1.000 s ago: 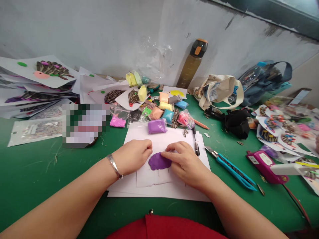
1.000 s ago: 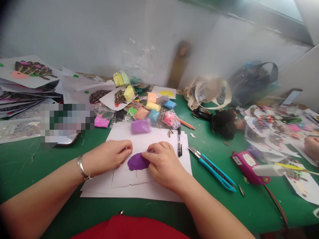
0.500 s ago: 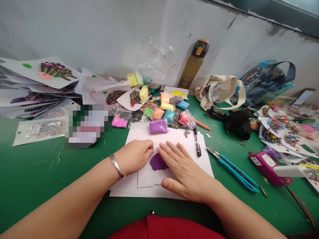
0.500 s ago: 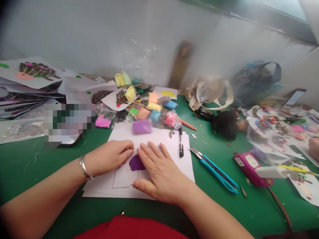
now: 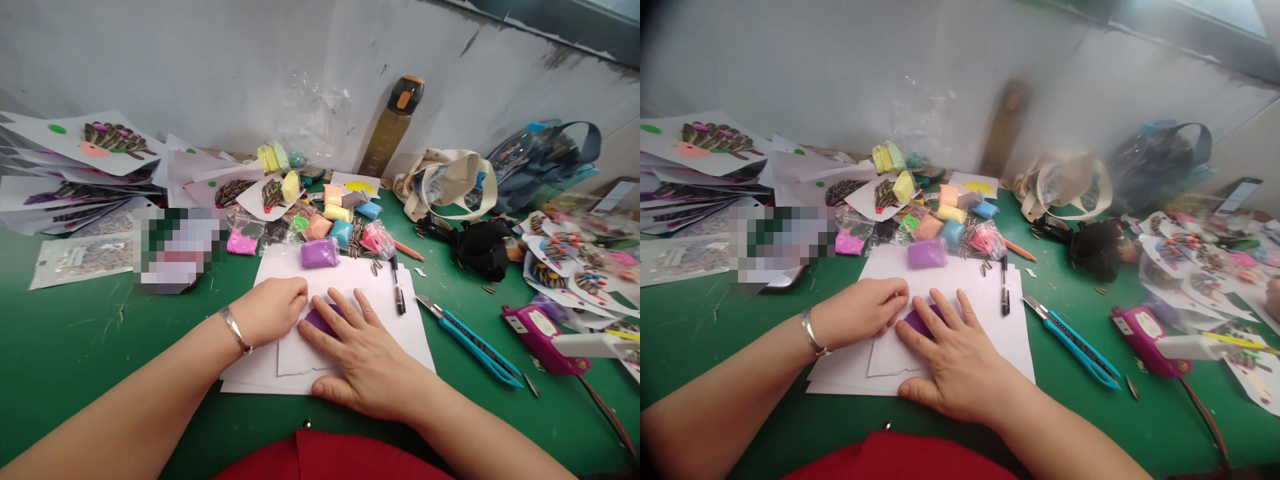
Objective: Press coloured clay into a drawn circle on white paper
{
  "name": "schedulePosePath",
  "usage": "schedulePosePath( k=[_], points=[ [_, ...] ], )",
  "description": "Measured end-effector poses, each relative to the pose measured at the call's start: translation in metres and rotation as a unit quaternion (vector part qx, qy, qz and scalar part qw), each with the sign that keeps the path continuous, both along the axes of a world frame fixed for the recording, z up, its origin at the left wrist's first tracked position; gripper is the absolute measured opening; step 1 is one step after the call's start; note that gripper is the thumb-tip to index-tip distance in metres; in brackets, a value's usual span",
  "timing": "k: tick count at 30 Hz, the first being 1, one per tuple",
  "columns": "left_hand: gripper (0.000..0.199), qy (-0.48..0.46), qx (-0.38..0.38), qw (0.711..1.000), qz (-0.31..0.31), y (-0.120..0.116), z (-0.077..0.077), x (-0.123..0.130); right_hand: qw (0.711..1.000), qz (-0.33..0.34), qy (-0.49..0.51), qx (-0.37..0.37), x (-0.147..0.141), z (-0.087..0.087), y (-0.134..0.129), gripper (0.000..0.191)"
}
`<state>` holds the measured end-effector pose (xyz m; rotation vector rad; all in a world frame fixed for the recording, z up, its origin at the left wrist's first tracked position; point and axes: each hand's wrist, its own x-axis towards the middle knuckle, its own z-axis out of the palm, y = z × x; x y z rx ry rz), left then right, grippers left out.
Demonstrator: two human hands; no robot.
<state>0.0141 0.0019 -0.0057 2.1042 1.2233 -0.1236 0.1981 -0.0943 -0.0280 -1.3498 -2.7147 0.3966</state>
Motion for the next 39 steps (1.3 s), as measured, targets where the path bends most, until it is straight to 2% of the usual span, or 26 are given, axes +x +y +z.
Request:
schedulePosePath(
  k=[4, 10, 15, 20, 28, 34, 39],
  points=[
    [0.022, -0.021, -0.029, 0.999, 0.023, 0.001, -0.003, -0.002, 1.0, 0.0, 0.003, -0.003, 0.001, 0.001, 0.001, 0.07],
    [0.021, -0.029, -0.031, 0.999, 0.028, 0.001, -0.004, -0.002, 1.0, 0.009, 0.016, 0.02, 0.002, 0.002, 0.0, 0.07],
    [0.02, -0.037, -0.049, 0.997, 0.041, 0.002, -0.006, -0.003, 1.0, 0.003, 0.006, -0.002, 0.003, 0.0, 0.0, 0.064],
    [0.02, -0.03, -0.039, 0.998, 0.028, 0.002, -0.005, -0.003, 1.0, -0.008, 0.01, -0.018, 0.003, 0.001, 0.001, 0.069],
    [0.02, -0.036, -0.047, 0.998, 0.034, 0.001, -0.005, -0.003, 1.0, -0.024, -0.006, 0.009, -0.003, 0.0, -0.001, 0.061],
    [0.019, -0.024, -0.036, 0.999, 0.029, 0.002, -0.004, -0.001, 0.999, -0.027, -0.01, 0.024, -0.007, -0.005, -0.001, 0.07],
    [0.02, -0.016, -0.023, 0.999, 0.025, 0.002, -0.005, -0.001, 0.998, -0.037, -0.025, 0.036, -0.01, -0.008, 0.0, 0.068]
  ],
)
